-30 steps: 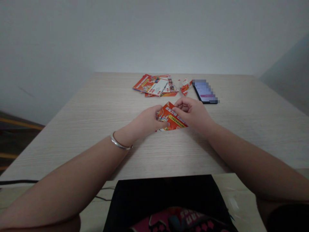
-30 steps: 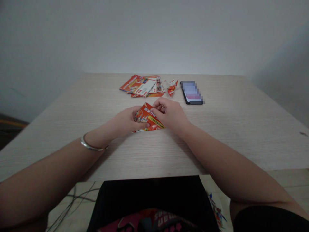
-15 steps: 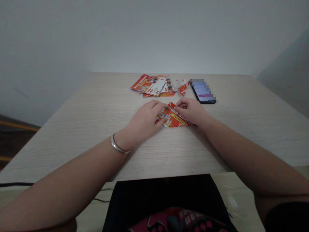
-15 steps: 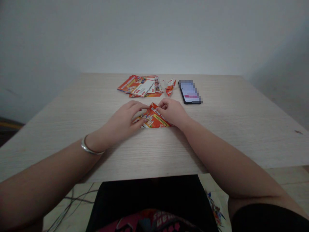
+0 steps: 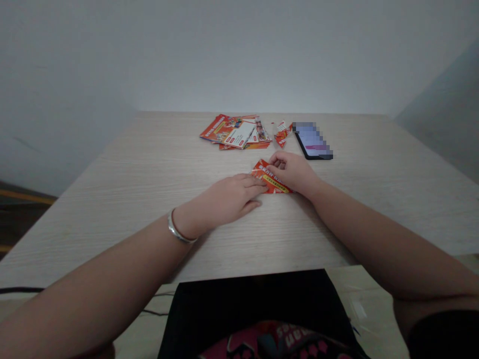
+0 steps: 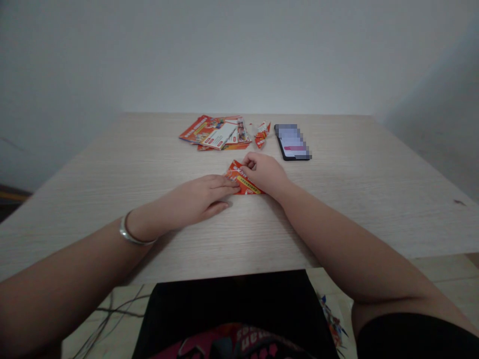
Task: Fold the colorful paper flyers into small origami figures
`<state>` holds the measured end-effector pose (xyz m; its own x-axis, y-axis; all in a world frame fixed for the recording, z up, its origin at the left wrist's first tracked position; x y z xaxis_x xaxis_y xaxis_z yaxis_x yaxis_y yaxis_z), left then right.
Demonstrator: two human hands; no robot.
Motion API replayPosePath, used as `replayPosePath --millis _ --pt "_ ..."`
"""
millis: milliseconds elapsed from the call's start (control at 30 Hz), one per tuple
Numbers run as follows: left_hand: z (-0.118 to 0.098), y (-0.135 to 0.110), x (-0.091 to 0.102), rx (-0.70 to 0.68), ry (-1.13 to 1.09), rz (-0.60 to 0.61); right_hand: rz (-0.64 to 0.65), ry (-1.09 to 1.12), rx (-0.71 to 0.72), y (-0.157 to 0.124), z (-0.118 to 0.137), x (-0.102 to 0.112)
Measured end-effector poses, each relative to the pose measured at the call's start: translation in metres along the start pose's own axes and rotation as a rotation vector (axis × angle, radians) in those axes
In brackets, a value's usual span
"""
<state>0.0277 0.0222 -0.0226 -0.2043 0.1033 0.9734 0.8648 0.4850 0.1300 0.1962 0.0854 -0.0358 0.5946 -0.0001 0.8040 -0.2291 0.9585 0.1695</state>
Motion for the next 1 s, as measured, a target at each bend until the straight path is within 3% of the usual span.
replayPosePath --millis 167,533,600,667,767,867,1000 --pt "0.000 0.000 -0.001 -0.021 -0.010 0.019 -0.021 -0.097 0.080 0.002 0.001 0.001" --pt "-0.003 0.000 -0.001 -0.026 -0.004 0.030 -0.029 -0.017 0.043 -0.003 -0.001 0.006" --pt "-0.003 0.000 -0.002 -0.032 -0.009 0.026 0.018 -0.032 0.090 -0.006 0.001 0.011" --pt "-0.002 -0.001 -0.002 -0.033 -0.012 0.018 0.186 -0.058 0.138 -0.009 0.003 0.010" --pt "-0.001 -0.001 -0.003 -0.035 -0.028 0.014 0.366 -0.044 0.073 -0.014 0.000 0.009" --pt "-0.001 -0.001 -0.003 -0.036 -0.047 0.023 0.372 -0.074 0.002 -0.015 -0.001 0.010" --pt "-0.001 0.000 -0.002 -0.041 -0.068 0.032 0.358 -0.135 0.016 -0.015 0.001 0.008"
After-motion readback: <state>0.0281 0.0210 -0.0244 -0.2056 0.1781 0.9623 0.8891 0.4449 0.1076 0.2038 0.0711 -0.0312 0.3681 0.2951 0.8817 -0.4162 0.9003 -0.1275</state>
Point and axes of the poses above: each hand's wrist, its own y-axis towards the middle knuckle, its own x-axis out of the back of the hand, z = x × y, the point moved 5 cm from there along y, towards the middle knuckle, and after that the axes turned 1 degree about z, right-handed, at the moved point
